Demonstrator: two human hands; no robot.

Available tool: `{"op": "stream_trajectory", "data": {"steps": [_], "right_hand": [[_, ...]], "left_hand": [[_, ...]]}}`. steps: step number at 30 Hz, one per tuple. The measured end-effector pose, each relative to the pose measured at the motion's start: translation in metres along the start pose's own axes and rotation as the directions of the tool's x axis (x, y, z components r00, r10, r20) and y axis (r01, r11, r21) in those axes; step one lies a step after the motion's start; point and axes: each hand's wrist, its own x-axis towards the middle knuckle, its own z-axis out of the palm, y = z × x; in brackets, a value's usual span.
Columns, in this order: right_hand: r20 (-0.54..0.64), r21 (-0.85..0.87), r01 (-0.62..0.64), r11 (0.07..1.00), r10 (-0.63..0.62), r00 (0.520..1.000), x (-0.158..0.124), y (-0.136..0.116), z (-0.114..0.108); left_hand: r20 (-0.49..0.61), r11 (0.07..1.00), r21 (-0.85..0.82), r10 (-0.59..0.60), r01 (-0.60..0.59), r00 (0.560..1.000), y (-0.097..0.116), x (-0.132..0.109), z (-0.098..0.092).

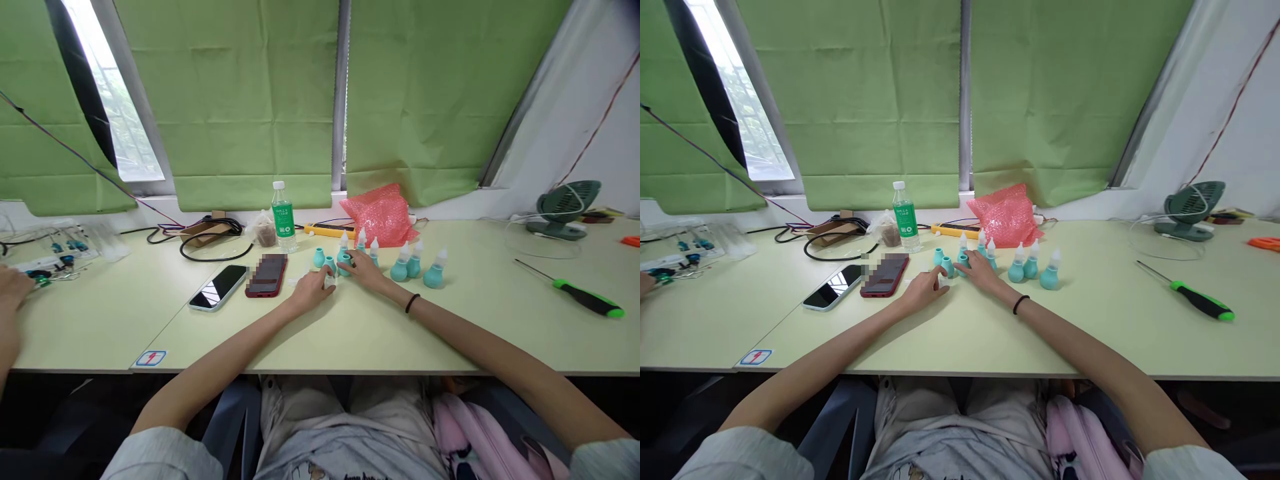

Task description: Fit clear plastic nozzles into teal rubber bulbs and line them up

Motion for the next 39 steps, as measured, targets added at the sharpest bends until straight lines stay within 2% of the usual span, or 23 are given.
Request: {"op": "stream_trajectory", "data": {"steps": [6, 10, 13, 16, 18, 20, 22, 25, 27, 29, 31, 35, 39], "right_hand": [[-0.126, -0.248, 0.074, 0.966, -0.108, 0.986, -0.026, -0.013, -0.034], [-0.178, -0.43, 0.046, 0.902, -0.134, 0.975, -0.024, -0.015, -0.056], [-0.134, -0.527, -0.045, 0.849, -0.03, 0.991, -0.012, -0.012, -0.06], [0.002, -0.569, -0.113, 0.815, 0.139, 0.99, -0.001, -0.008, -0.058], [0.077, -0.58, -0.123, 0.805, 0.204, 0.976, 0.001, -0.007, -0.056], [0.088, -0.574, -0.104, 0.812, 0.188, 0.978, 0.0, -0.01, -0.058], [0.04, -0.546, -0.058, 0.836, 0.096, 0.995, -0.004, -0.016, -0.065], [-0.09, -0.419, 0.05, 0.907, -0.097, 0.991, -0.014, -0.03, -0.079], [-0.162, -0.218, 0.158, 0.963, -0.195, 0.967, -0.022, -0.041, -0.087], [-0.194, 0.048, 0.227, 0.973, -0.214, 0.957, -0.029, -0.051, -0.089], [-0.185, 0.29, 0.218, 0.932, -0.169, 0.968, -0.036, -0.06, -0.084], [-0.178, 0.617, 0.123, 0.777, -0.015, 0.984, -0.044, -0.067, -0.064], [-0.18, 0.785, 0.067, 0.615, 0.123, 0.976, -0.046, -0.067, -0.053]], "left_hand": [[0.01, 0.999, 0.04, 0.005, -0.005, 1.0, 0.0, 0.001, 0.001], [-0.028, 0.998, 0.057, 0.012, -0.01, 1.0, 0.0, 0.0, 0.002], [-0.053, 0.999, 0.037, 0.003, -0.001, 0.999, 0.001, -0.001, 0.002], [-0.067, 1.0, 0.013, -0.008, 0.009, 0.998, 0.001, -0.002, 0.001], [-0.09, 1.0, 0.003, -0.008, 0.008, 0.996, 0.002, -0.002, 0.001], [-0.132, 1.0, -0.011, 0.002, -0.004, 0.991, 0.004, -0.003, 0.0], [-0.191, 0.999, -0.034, 0.021, -0.028, 0.981, 0.007, -0.004, -0.003], [-0.307, 0.99, -0.089, 0.078, -0.11, 0.948, 0.013, -0.008, -0.008], [-0.413, 0.969, -0.134, 0.134, -0.206, 0.901, 0.018, -0.011, -0.012], [-0.505, 0.938, -0.17, 0.179, -0.301, 0.844, 0.022, -0.014, -0.016], [-0.534, 0.912, -0.198, 0.206, -0.359, 0.82, 0.026, -0.015, -0.018], [-0.422, 0.894, -0.277, 0.216, -0.352, 0.88, 0.029, -0.015, -0.016], [-0.309, 0.907, -0.328, 0.16, -0.263, 0.937, 0.029, -0.015, -0.012]]}}
